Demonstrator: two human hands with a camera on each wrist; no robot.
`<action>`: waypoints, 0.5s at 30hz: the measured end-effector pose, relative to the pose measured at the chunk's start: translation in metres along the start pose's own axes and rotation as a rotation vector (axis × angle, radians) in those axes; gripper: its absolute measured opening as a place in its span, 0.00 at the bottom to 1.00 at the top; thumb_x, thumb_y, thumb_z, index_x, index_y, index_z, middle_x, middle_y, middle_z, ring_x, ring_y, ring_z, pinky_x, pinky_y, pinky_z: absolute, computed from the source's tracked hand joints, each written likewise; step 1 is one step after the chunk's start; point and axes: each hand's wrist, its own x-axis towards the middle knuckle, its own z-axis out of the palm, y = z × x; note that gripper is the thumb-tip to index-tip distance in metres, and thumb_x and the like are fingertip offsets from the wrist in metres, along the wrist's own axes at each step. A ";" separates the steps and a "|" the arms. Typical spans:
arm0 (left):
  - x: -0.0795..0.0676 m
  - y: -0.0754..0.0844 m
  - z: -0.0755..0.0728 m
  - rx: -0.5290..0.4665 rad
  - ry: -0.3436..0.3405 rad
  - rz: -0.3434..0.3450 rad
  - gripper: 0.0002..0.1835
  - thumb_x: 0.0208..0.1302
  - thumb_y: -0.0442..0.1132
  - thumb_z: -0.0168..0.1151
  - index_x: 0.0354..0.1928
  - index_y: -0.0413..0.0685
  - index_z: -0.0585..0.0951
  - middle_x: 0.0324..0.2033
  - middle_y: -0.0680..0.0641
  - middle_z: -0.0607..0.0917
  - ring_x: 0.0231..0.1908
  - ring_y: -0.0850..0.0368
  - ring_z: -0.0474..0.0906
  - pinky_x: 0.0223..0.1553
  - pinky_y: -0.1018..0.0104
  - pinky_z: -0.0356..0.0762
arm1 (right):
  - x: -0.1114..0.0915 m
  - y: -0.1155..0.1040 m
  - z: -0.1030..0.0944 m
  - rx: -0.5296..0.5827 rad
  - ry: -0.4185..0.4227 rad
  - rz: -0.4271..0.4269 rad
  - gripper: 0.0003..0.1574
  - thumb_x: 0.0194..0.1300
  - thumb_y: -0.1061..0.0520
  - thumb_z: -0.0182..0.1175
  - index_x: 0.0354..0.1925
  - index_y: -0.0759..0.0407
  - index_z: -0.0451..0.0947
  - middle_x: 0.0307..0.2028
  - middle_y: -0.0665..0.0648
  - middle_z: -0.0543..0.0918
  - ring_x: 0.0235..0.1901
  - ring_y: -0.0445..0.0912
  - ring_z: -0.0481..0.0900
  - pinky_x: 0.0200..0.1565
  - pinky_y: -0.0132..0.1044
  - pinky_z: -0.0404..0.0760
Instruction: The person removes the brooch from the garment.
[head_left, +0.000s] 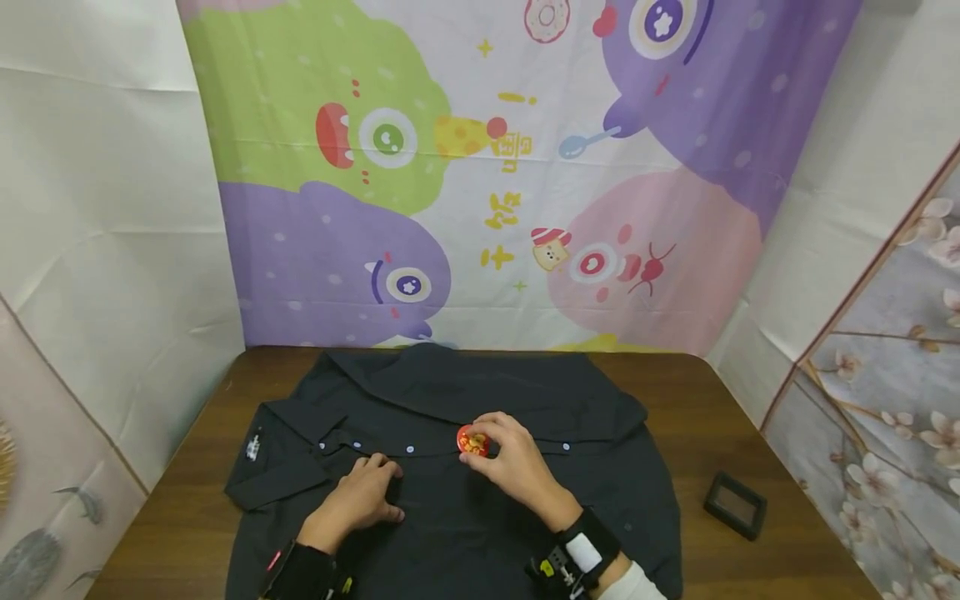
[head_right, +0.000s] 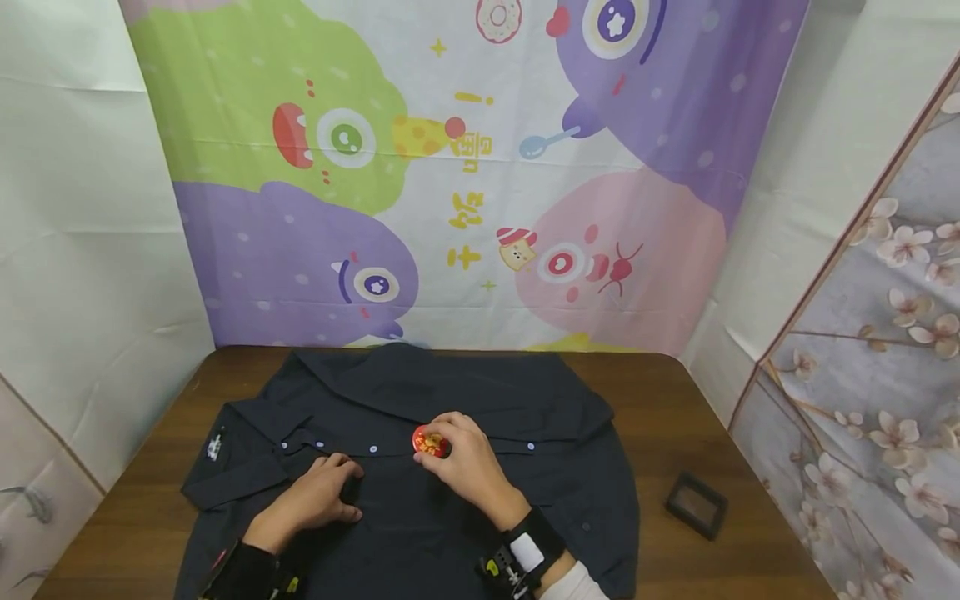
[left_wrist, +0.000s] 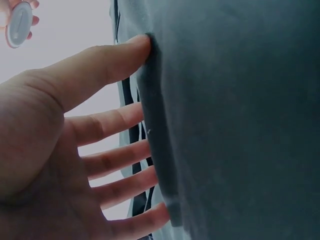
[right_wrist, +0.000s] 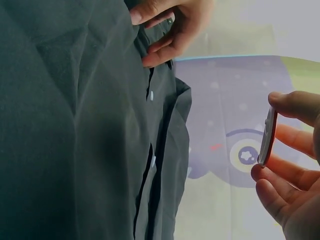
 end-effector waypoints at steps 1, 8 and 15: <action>0.000 0.000 0.001 0.001 0.007 0.004 0.27 0.40 0.45 0.73 0.45 0.48 0.77 0.48 0.42 0.74 0.47 0.45 0.68 0.43 0.43 0.69 | 0.000 0.000 -0.001 0.007 0.000 0.002 0.18 0.46 0.49 0.70 0.38 0.50 0.81 0.41 0.48 0.78 0.38 0.40 0.74 0.36 0.33 0.76; 0.001 -0.003 0.005 0.001 0.038 -0.001 0.26 0.39 0.45 0.73 0.44 0.48 0.77 0.48 0.43 0.74 0.47 0.44 0.68 0.43 0.43 0.69 | -0.001 0.003 -0.004 0.012 0.028 -0.022 0.18 0.46 0.50 0.70 0.38 0.51 0.81 0.40 0.49 0.78 0.38 0.40 0.74 0.33 0.34 0.77; 0.002 -0.003 0.007 -0.008 0.035 -0.003 0.26 0.39 0.45 0.73 0.44 0.48 0.77 0.48 0.43 0.74 0.48 0.44 0.68 0.43 0.43 0.69 | -0.002 0.005 -0.011 0.015 0.044 -0.011 0.19 0.47 0.48 0.69 0.39 0.52 0.81 0.41 0.49 0.78 0.34 0.39 0.75 0.33 0.34 0.78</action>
